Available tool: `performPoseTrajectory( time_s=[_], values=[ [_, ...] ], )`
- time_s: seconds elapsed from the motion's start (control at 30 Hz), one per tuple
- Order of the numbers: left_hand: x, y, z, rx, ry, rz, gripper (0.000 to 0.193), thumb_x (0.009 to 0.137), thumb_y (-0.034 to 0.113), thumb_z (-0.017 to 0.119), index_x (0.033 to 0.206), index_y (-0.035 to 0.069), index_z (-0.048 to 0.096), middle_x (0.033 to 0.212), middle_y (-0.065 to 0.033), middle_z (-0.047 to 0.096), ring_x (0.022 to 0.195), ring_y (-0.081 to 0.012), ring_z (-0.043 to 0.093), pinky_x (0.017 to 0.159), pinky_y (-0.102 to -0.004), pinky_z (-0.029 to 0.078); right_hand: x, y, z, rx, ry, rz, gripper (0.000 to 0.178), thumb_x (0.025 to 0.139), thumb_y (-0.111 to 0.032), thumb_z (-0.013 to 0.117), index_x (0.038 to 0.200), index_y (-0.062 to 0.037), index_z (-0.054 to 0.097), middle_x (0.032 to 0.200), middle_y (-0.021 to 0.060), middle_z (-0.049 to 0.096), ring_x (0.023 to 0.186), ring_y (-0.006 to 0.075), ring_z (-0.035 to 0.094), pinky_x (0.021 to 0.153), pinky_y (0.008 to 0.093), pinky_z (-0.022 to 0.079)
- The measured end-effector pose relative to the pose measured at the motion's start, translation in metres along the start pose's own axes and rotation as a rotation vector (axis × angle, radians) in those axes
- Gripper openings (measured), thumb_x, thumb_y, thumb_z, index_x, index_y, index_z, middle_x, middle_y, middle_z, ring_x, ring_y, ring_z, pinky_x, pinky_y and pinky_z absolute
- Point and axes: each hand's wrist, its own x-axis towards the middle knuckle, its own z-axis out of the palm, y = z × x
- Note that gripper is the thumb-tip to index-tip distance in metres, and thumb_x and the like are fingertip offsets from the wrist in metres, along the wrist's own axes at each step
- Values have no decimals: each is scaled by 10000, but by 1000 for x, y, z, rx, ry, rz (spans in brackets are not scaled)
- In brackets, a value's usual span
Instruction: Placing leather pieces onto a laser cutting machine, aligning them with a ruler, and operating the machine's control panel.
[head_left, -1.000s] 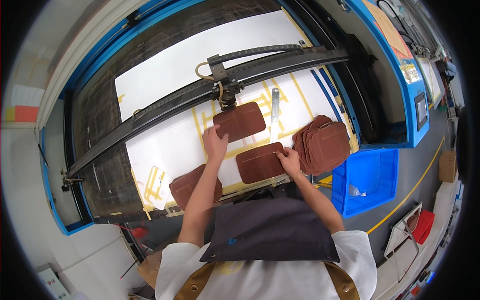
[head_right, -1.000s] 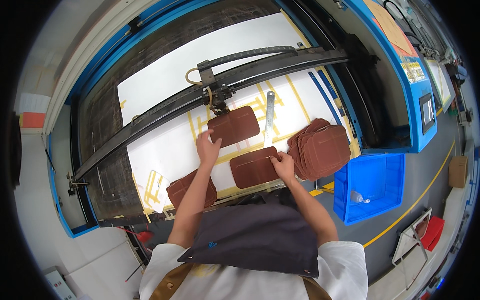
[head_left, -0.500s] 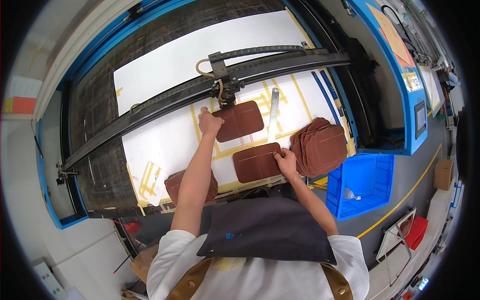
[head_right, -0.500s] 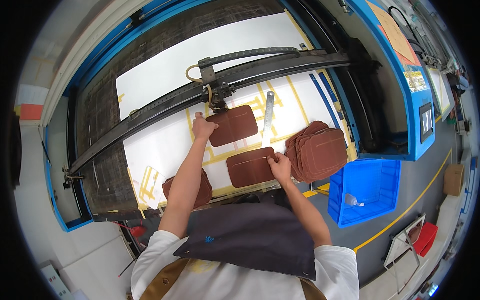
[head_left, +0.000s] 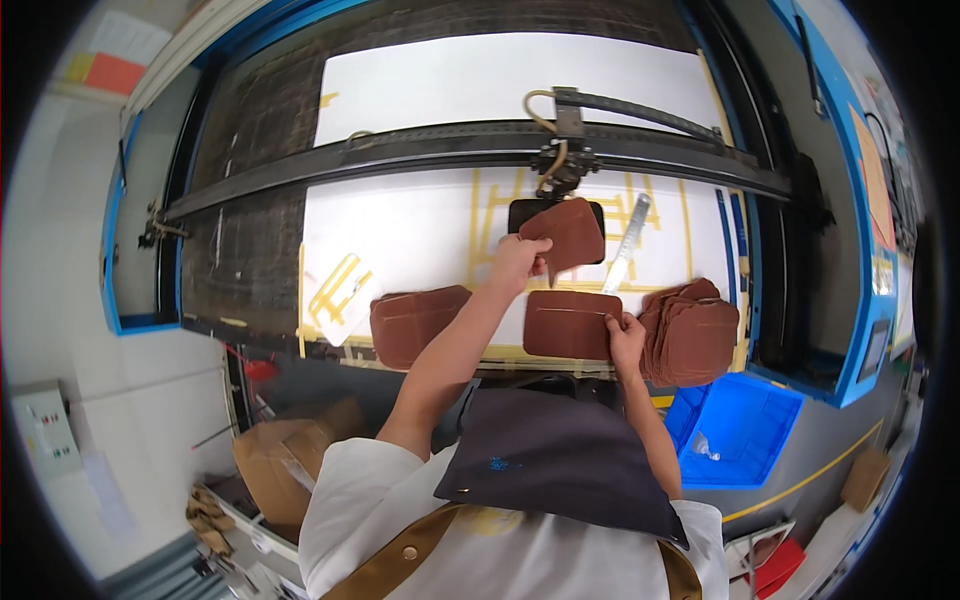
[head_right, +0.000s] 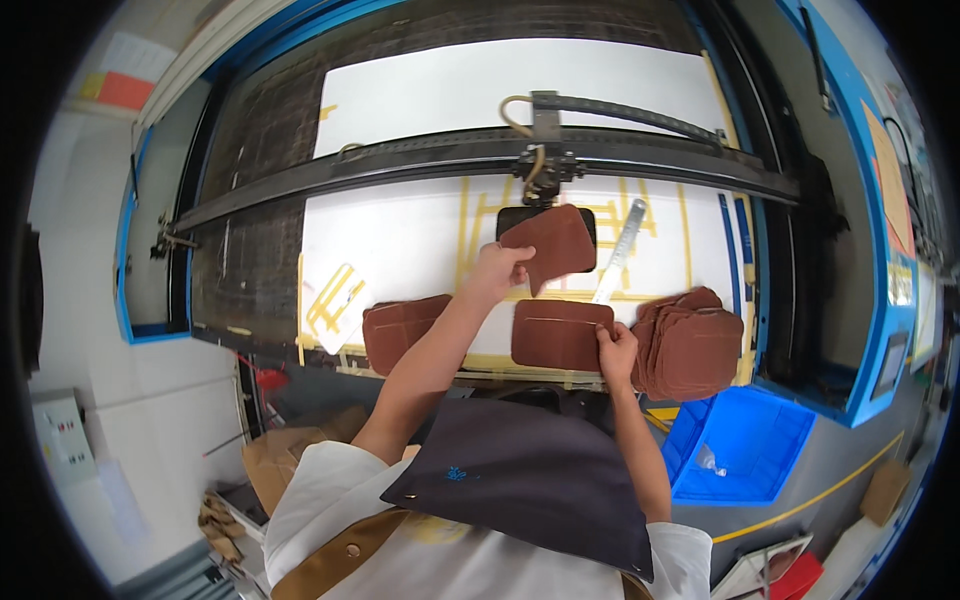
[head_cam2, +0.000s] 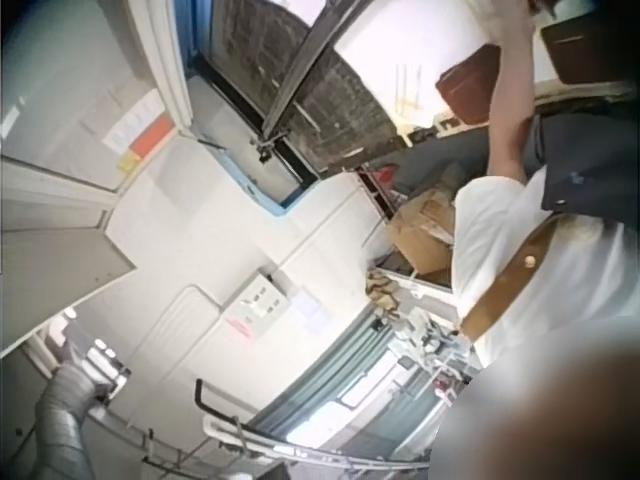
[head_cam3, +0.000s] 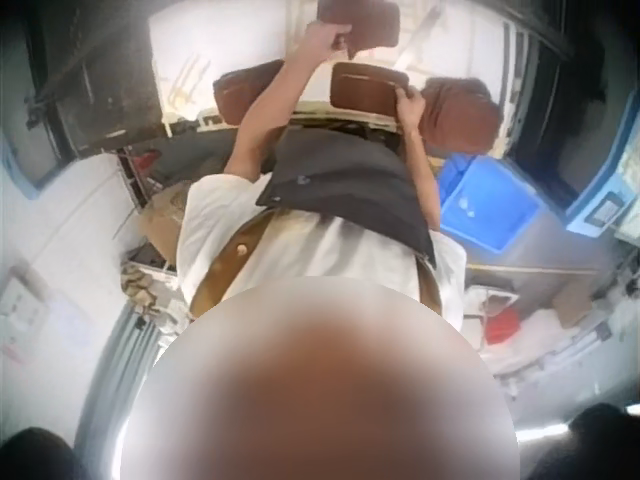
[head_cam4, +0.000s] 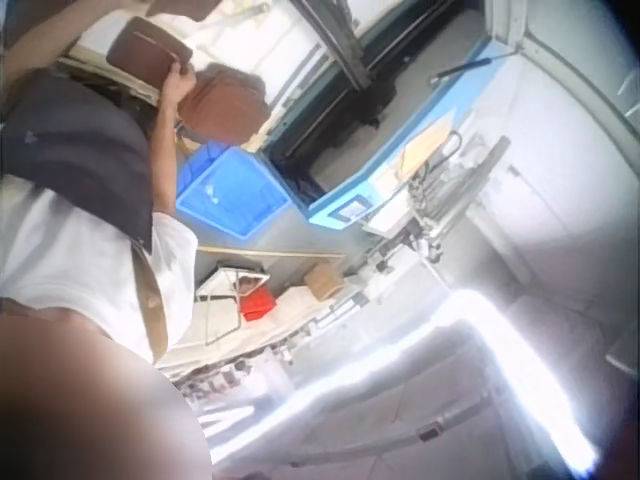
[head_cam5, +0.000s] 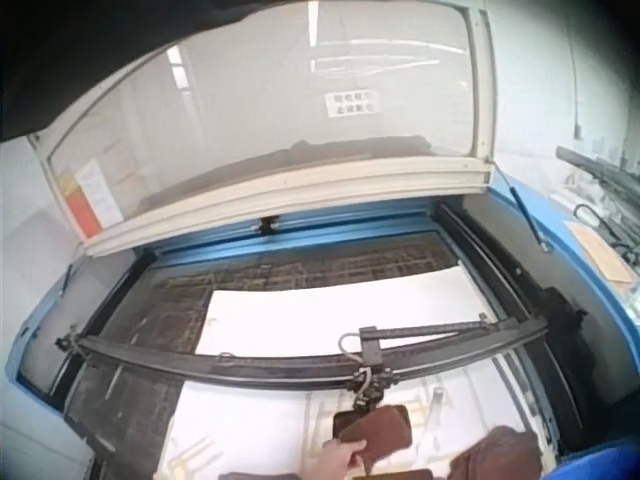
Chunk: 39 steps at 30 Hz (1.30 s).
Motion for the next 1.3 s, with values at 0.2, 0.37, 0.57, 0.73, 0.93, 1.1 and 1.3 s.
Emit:
performPoseTrajectory(
  time_s=[0.2,0.37,0.57,0.73,0.93,1.1,1.3],
  values=[
    [-114,22,-69,679,-5,410,300,920,167,680,1163,-8,685,922,-49,713,781,-119,653,693,-291,521,4,3,2,93,-43,4,153,910,-97,663,929,50,700,815,16,689,734,68,563,682,251,471],
    [-182,47,-163,290,16,204,347,949,222,679,1215,0,680,1110,-36,719,994,-146,661,900,-296,506,0,-7,-1,59,-48,5,114,915,-74,652,916,31,697,832,-11,675,744,57,557,689,230,461],
    [-150,3,-282,389,121,-15,378,946,244,691,1260,37,654,1136,-57,709,976,-129,667,862,-304,519,5,1,1,82,-35,-29,154,913,-98,659,908,53,689,741,-9,635,691,55,510,634,253,442],
    [-135,5,-300,591,103,-42,319,940,230,696,1200,45,690,1033,-44,729,888,-142,682,759,-330,547,7,5,-4,33,-88,11,135,932,-93,652,953,33,699,840,-4,683,747,60,565,684,236,468],
    [-134,20,-261,1379,626,317,386,743,156,824,1089,28,710,903,-125,710,886,-269,692,767,-357,541,0,6,-8,-61,-6,-10,158,905,-123,679,942,28,708,732,18,663,652,68,529,612,273,454],
    [-123,-3,-162,908,219,612,703,695,104,864,1337,47,584,1239,-146,620,1120,-284,632,927,-405,538,-30,-96,-10,-280,-221,-263,186,920,-160,694,991,12,703,750,115,675,640,169,600,625,311,488],
    [-65,-34,-92,367,-307,308,965,711,27,857,1528,103,351,1219,-142,635,1094,-235,641,938,-352,529,-7,-170,-21,-177,-545,-418,182,946,-159,688,1018,7,695,765,143,662,675,150,592,647,317,497]
  ],
)
